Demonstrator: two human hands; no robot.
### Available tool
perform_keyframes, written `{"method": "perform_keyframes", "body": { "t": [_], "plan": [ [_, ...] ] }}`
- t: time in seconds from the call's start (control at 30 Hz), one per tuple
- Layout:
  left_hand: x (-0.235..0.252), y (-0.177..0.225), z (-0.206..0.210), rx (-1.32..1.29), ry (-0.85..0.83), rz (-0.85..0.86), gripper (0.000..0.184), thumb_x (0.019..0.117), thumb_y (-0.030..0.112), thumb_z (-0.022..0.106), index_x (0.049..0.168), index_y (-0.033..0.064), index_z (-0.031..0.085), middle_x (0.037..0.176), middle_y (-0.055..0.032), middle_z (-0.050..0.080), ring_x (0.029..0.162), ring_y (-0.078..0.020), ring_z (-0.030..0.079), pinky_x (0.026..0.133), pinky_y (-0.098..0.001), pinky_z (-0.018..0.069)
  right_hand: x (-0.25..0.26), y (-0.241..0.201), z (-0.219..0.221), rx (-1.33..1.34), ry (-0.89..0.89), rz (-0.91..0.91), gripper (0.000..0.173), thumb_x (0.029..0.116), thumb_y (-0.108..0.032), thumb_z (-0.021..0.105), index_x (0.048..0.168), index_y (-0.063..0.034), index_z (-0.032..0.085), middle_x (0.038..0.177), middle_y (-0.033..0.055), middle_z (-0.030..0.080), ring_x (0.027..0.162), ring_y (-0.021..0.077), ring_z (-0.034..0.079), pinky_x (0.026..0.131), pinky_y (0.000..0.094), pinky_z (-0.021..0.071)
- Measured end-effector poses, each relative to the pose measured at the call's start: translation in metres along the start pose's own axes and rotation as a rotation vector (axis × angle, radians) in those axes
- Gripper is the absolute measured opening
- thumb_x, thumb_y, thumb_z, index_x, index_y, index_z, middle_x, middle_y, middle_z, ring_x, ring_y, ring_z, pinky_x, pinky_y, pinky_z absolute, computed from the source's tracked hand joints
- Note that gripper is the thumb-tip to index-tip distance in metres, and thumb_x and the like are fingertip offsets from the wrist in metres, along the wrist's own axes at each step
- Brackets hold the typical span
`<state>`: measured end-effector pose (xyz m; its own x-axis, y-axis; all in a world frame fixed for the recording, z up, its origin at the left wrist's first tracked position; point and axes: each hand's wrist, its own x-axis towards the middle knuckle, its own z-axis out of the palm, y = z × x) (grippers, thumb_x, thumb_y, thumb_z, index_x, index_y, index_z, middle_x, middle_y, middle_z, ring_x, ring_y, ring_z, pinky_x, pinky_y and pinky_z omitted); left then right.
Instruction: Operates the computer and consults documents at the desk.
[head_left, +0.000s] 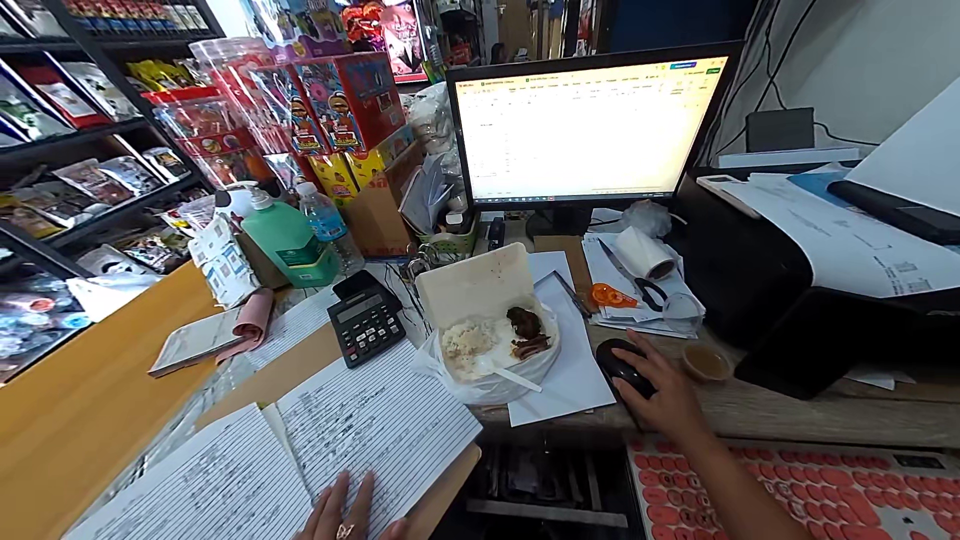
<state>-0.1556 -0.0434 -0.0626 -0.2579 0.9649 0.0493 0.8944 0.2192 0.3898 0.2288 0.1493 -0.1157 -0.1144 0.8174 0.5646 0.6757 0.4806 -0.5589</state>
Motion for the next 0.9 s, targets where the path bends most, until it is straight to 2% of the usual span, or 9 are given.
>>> {"method": "perform_keyframes", "body": {
  "t": [0.3,0.47,0.67,0.9],
  "plan": [
    [-0.0002,0.0000,0.0009,0.003,0.007,0.005,0.069,0.0983,0.051,0.056,0.144,-0.0009,0.057,0.154,-0.0328,0.041,0.144,-0.0577,0.033,0.113,-0.0748,0.0203,-0.0008,0.0017,0.0001,-0.011,0.009,-0.016,0.046,0.0871,-0.030,0.062,0.120,-0.0001,0.074,0.144,0.0285,0.056,0.118,0.0503,0.064,0.094,0.0640,0.0499],
    [-0.0001,0.0003,-0.0001,0.000,0.006,0.007,0.070,0.0977,0.051,0.057,0.143,-0.0020,0.057,0.154,-0.0337,0.041,0.143,-0.0586,0.034,0.112,-0.0759,0.0199,-0.0008,0.0010,-0.0004,0.020,-0.003,0.002,0.046,0.0871,-0.028,0.063,0.120,0.0011,0.074,0.145,0.0289,0.055,0.122,0.0508,0.061,0.096,0.0656,0.0488],
    [-0.0007,-0.0017,0.0025,0.007,0.000,-0.004,0.073,0.0970,0.056,0.055,0.145,0.0006,0.056,0.156,-0.0319,0.040,0.145,-0.0566,0.032,0.113,-0.0750,0.0191,-0.0010,0.0012,-0.0014,0.005,-0.014,0.001,0.047,0.0880,-0.031,0.062,0.121,0.0006,0.073,0.146,0.0285,0.055,0.122,0.0508,0.061,0.095,0.0656,0.0486],
    [-0.0014,-0.0031,0.0042,0.019,0.005,0.001,0.073,0.0968,0.055,0.055,0.146,0.0011,0.055,0.156,-0.0318,0.039,0.145,-0.0571,0.032,0.113,-0.0749,0.0200,-0.0001,0.0003,-0.0020,0.016,-0.019,0.003,0.046,0.0882,-0.029,0.063,0.121,0.0008,0.073,0.146,0.0286,0.054,0.123,0.0507,0.061,0.096,0.0653,0.0485]
  ]
}}
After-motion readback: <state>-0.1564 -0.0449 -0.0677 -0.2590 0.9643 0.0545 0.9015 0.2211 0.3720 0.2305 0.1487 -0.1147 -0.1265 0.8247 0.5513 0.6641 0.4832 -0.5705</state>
